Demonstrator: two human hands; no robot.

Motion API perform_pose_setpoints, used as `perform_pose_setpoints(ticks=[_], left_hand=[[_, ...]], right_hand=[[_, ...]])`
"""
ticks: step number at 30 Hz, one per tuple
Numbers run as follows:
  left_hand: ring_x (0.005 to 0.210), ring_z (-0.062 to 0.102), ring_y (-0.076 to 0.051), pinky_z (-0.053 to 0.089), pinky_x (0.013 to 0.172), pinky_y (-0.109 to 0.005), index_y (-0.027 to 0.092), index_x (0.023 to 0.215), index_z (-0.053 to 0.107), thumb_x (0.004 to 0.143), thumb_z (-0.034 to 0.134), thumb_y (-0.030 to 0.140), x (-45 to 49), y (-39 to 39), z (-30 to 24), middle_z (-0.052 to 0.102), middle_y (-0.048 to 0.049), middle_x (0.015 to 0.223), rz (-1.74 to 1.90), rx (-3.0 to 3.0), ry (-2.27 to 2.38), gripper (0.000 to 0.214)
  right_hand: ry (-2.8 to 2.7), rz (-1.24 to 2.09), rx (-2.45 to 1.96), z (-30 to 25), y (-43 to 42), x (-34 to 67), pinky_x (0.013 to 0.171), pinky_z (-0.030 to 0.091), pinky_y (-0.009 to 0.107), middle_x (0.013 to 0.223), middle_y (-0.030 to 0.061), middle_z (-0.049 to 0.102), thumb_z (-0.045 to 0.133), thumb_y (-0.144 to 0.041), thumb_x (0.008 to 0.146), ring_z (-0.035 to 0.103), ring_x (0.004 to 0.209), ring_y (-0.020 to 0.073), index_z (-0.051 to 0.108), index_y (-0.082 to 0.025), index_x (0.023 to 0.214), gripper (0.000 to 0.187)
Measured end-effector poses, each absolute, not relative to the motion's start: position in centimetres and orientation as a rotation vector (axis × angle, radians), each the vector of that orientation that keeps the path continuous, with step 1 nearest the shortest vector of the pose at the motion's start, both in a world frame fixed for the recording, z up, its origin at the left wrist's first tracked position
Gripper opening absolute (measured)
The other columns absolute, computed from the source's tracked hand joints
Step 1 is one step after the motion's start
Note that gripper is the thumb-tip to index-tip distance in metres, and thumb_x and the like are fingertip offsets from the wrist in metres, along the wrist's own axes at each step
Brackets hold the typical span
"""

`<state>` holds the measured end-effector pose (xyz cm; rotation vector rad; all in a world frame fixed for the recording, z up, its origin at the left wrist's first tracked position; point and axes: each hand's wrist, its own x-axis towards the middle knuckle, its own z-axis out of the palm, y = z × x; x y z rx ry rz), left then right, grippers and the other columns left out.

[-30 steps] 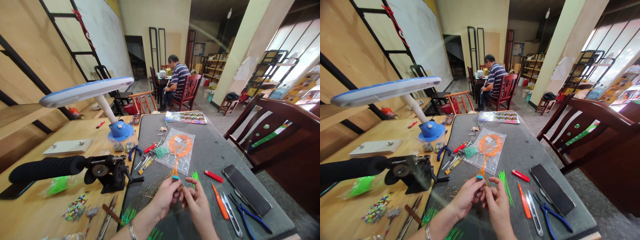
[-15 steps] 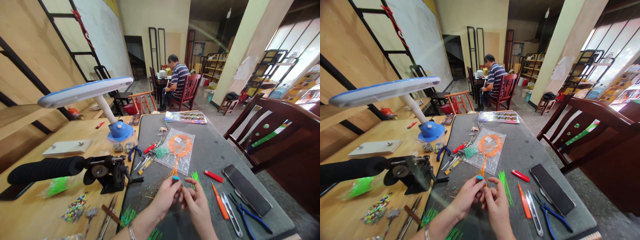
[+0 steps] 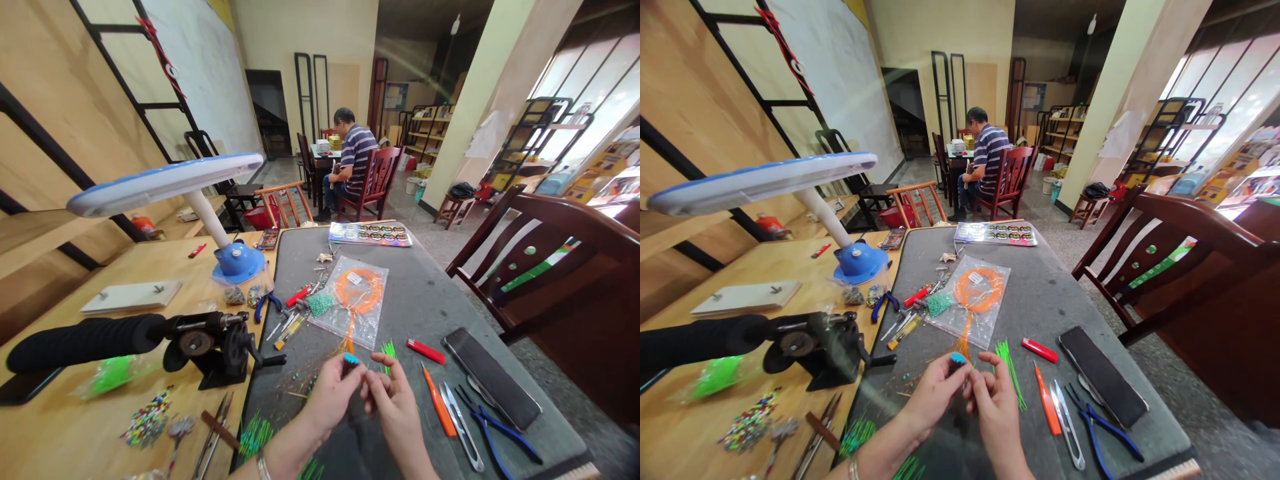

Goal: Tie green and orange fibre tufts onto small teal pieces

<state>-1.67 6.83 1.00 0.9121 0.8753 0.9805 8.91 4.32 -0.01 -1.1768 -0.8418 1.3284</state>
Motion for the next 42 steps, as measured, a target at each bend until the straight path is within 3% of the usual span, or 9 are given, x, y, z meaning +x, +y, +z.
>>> perform_pose_setpoints(ticks=[12,16,18,23,27,29,34,38,42], left_hand=[[0.065,0.058,-0.018,0.044,0.068,-0.028,0.014,0.065,0.067,0.069,0.072,0.039,-2.3,7.2,1.8,0.066,-0.0042,0.064,1.071,1.042,1.035,0.026],[0.078,0.059,-0.020,0.042,0.073,-0.028,0.015,0.079,0.070,0.080,0.062,0.039,-3.2,7.6,1.4,0.068,-0.0069,0.079,1.172,1.224,1.131,0.025],[0.073,0.056,-0.018,0.041,0.069,-0.027,0.016,0.081,0.069,0.082,0.059,0.042,-3.5,7.8,1.1,0.065,-0.0056,0.076,1.188,1.280,1.141,0.028],[0.050,0.045,-0.009,0.033,0.049,-0.021,0.015,0.071,0.059,0.076,0.064,0.052,-3.2,8.1,1.0,0.049,0.0026,0.056,1.132,0.723,0.979,0.038],[0.040,0.025,-0.002,0.016,0.040,-0.016,0.014,0.067,0.049,0.077,0.068,0.045,-3.0,8.4,1.9,0.032,0.0092,0.052,1.058,0.297,0.815,0.038],[0.039,0.022,-0.001,0.014,0.039,-0.015,0.014,0.067,0.048,0.080,0.066,0.042,-3.3,8.7,2.5,0.029,0.0097,0.052,1.073,0.211,0.793,0.036],[0.041,0.026,-0.001,0.016,0.039,-0.014,0.013,0.069,0.052,0.079,0.069,0.036,-4.9,9.9,3.5,0.030,0.0092,0.053,1.239,0.233,0.765,0.031],[0.048,0.039,-0.003,0.021,0.042,-0.015,0.011,0.083,0.063,0.071,0.074,0.039,-5.5,9.8,3.4,0.047,0.0035,0.065,1.082,0.554,0.817,0.033],[0.041,0.026,-0.002,0.014,0.041,-0.019,0.012,0.081,0.066,0.071,0.069,0.048,-5.1,8.8,3.2,0.046,0.0054,0.059,0.826,0.841,0.972,0.037]], right_hand=[[-0.952,1.315,-1.179,-0.3,4.6,9.6,0.045,0.028,0.019,0.049,-0.0086,0.044,0.061,-0.059,0.075,0.038,0.046,0.0086,0.055,-0.017,0.105,0.053],[-1.176,1.292,-1.286,-0.7,4.6,9.4,0.046,0.028,0.021,0.051,-0.0062,0.044,0.065,-0.054,0.073,0.038,0.047,0.0091,0.059,-0.017,0.073,0.037],[-1.306,1.289,-1.338,-0.9,4.3,9.0,0.047,0.028,0.022,0.050,-0.0050,0.046,0.063,-0.051,0.074,0.039,0.047,0.0097,0.052,-0.019,0.060,0.037],[-1.406,1.286,-1.359,-1.2,3.4,8.1,0.048,0.032,0.022,0.047,-0.0041,0.052,0.051,-0.049,0.084,0.047,0.046,0.0121,0.048,-0.022,0.064,0.034],[-1.515,1.140,-1.397,-1.2,2.8,7.9,0.050,0.034,0.023,0.050,-0.0020,0.057,0.048,-0.046,0.088,0.051,0.048,0.0133,0.050,-0.022,0.065,0.033],[-1.539,1.095,-1.413,-1.2,2.4,8.0,0.051,0.033,0.023,0.051,-0.0012,0.059,0.049,-0.045,0.088,0.052,0.048,0.0137,0.051,-0.022,0.065,0.032],[-1.392,1.253,-1.363,-0.8,1.8,8.4,0.050,0.037,0.023,0.051,0.0001,0.060,0.052,-0.050,0.085,0.053,0.048,0.0139,0.052,-0.021,0.063,0.036],[-1.119,1.386,-1.267,0.1,2.6,8.9,0.048,0.040,0.022,0.057,0.0028,0.064,0.059,-0.058,0.077,0.055,0.050,0.0140,0.054,-0.019,0.065,0.040],[-1.039,1.391,-1.290,0.4,3.5,9.7,0.040,0.031,0.019,0.060,0.0024,0.064,0.064,-0.060,0.071,0.050,0.050,0.0123,0.060,-0.018,0.067,0.042]])
